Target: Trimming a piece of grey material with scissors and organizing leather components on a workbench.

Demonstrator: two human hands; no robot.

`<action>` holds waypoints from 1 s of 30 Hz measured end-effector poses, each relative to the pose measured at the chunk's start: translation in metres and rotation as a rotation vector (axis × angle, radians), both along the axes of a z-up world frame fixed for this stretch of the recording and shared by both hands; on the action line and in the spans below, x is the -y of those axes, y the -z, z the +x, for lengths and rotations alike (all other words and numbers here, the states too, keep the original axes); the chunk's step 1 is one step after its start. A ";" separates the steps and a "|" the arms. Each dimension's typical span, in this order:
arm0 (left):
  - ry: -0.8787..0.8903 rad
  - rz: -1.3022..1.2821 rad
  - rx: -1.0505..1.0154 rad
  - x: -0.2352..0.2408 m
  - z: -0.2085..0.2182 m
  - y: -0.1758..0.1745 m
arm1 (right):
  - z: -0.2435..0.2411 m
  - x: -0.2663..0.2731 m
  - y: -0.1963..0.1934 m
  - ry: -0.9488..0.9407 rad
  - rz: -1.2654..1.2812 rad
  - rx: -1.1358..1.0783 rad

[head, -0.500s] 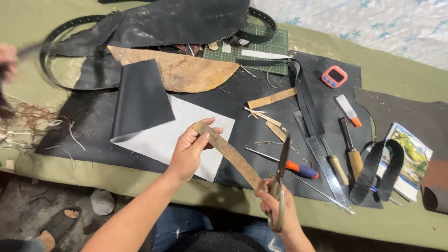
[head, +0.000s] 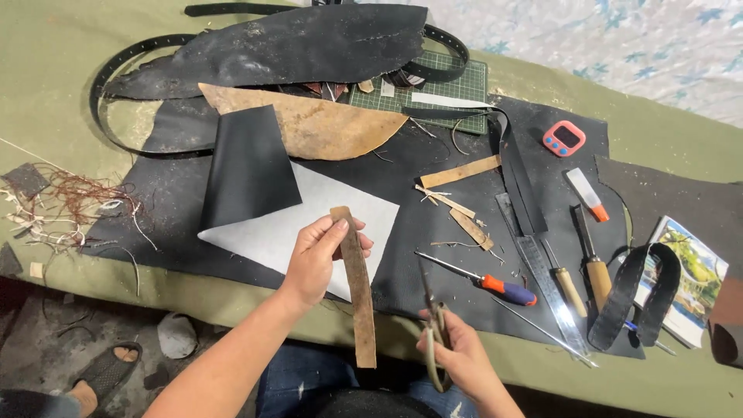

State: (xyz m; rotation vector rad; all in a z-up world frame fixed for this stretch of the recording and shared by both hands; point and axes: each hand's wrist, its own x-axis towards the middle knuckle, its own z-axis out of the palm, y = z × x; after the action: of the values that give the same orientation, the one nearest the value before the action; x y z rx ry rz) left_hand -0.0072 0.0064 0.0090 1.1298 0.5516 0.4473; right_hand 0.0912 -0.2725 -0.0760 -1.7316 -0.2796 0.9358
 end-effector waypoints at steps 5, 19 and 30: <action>0.015 -0.030 -0.004 0.000 -0.002 -0.001 | -0.005 0.002 0.004 -0.115 -0.058 0.069; 0.030 -0.006 -0.051 0.027 0.024 0.009 | -0.008 0.017 0.019 -0.106 0.178 -0.042; 0.119 -0.004 0.091 0.030 0.020 0.006 | -0.005 0.019 0.023 -0.041 0.346 -0.190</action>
State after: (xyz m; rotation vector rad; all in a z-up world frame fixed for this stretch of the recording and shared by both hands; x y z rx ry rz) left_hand 0.0124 -0.0236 0.0027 1.1259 0.4042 0.3923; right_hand 0.0865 -0.2916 -0.0992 -1.3162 -0.3316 1.0091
